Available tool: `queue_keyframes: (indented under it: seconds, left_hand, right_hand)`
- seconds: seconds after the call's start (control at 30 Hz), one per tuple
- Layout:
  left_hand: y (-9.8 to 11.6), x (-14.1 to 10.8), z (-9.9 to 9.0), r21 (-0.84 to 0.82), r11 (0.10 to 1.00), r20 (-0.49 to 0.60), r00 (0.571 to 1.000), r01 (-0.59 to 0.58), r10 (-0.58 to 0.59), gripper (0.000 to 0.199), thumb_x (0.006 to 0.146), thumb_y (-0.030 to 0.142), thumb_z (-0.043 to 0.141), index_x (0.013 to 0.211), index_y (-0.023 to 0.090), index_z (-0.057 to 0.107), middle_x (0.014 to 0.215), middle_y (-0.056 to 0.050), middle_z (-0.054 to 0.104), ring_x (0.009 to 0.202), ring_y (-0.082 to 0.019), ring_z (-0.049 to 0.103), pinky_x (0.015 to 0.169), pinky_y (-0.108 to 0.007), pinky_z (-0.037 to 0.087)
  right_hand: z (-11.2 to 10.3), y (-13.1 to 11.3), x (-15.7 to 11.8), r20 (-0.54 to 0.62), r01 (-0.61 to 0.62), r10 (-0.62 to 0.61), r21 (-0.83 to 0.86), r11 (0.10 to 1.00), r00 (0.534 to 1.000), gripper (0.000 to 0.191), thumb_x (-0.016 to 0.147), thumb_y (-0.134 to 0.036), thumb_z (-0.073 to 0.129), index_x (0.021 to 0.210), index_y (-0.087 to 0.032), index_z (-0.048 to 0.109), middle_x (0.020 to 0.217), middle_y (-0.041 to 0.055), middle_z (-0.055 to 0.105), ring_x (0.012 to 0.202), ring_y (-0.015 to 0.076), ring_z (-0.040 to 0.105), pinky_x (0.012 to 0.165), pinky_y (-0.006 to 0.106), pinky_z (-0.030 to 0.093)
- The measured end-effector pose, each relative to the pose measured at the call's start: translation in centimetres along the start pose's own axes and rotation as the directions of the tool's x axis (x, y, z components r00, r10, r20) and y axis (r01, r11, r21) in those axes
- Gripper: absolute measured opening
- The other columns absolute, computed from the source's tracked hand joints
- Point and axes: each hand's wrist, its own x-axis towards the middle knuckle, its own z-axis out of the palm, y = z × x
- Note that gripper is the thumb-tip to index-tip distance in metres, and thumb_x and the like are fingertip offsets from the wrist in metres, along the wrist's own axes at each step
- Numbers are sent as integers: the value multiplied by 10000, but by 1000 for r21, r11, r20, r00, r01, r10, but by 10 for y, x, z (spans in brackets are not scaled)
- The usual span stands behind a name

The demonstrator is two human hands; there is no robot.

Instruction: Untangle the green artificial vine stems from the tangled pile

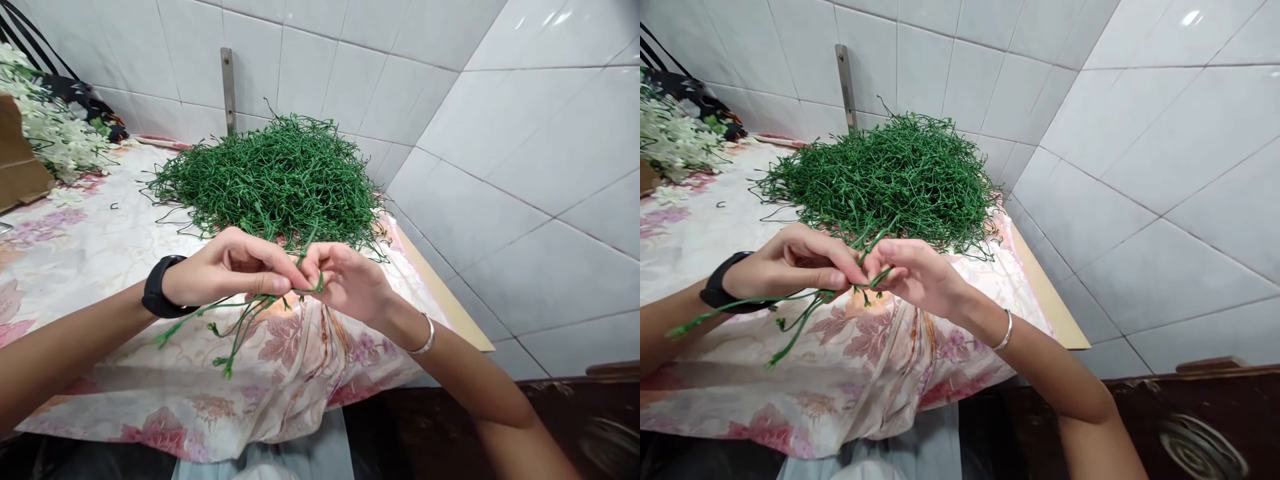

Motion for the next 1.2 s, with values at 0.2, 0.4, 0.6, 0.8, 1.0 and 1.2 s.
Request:
queue_keyframes:
  seconds: [0.2, 0.4, 0.6, 0.8, 1.0, 1.2]
  left_hand:
    - [5, -2, 2, -143, 990, 84, 996, -19, 31, 236, 736, 58, 570, 852, 227, 688, 764, -8, 670, 629, -82, 571, 570, -159, 463]
    - [2, 1, -1, -55, 998, 165, 985, -40, 49, 249, 747, 48, 556, 894, 212, 674, 783, -1, 674, 639, -67, 577, 569, -129, 446]
    - [2, 4, -5, 26, 1000, 293, 956, -14, 6, 195, 772, 82, 536, 901, 148, 667, 802, -40, 669, 697, -87, 595, 627, -137, 451]
    - [6, 5, -4, 59, 998, 391, 920, -15, -9, 209, 777, 96, 523, 924, 146, 662, 905, -67, 674, 810, -127, 618, 724, -172, 474]
    - [5, 3, -1, 62, 998, 453, 891, -14, -15, 221, 778, 116, 519, 946, 155, 656, 957, -91, 660, 844, -169, 617, 755, -237, 485]
    - [7, 2, 1, 72, 997, 501, 865, -27, -13, 213, 772, 99, 523, 927, 152, 660, 859, -80, 672, 750, -143, 617, 707, -209, 480]
  right_hand:
    - [1, 3, -1, 94, -36, 28, 85, 996, 995, 292, 696, -390, 607, 682, -99, 628, 625, -15, 546, 452, -5, 368, 471, 138, 325]
    - [-4, 7, 1, 70, -1, 0, 11, 1000, 998, 159, 614, -250, 705, 646, -110, 638, 601, -13, 592, 596, 60, 550, 571, 177, 405]
    - [-5, 11, 1, 31, -78, 78, -11, 997, 996, 104, 633, -208, 690, 621, -115, 646, 547, -22, 621, 498, 47, 561, 488, 146, 415]
    - [-5, 12, 3, 45, -110, 120, -185, 976, 992, 266, 671, -310, 649, 514, -100, 609, 465, -16, 581, 438, 55, 524, 432, 167, 376]
    - [-9, 12, 3, 124, -88, 139, -349, 933, 983, 314, 695, -352, 620, 513, -97, 596, 484, -3, 571, 451, 55, 502, 451, 181, 377]
    - [-4, -2, -4, 199, -162, 297, -504, 848, 934, 184, 687, -253, 634, 645, -76, 617, 566, 0, 564, 496, 33, 467, 444, 151, 335]
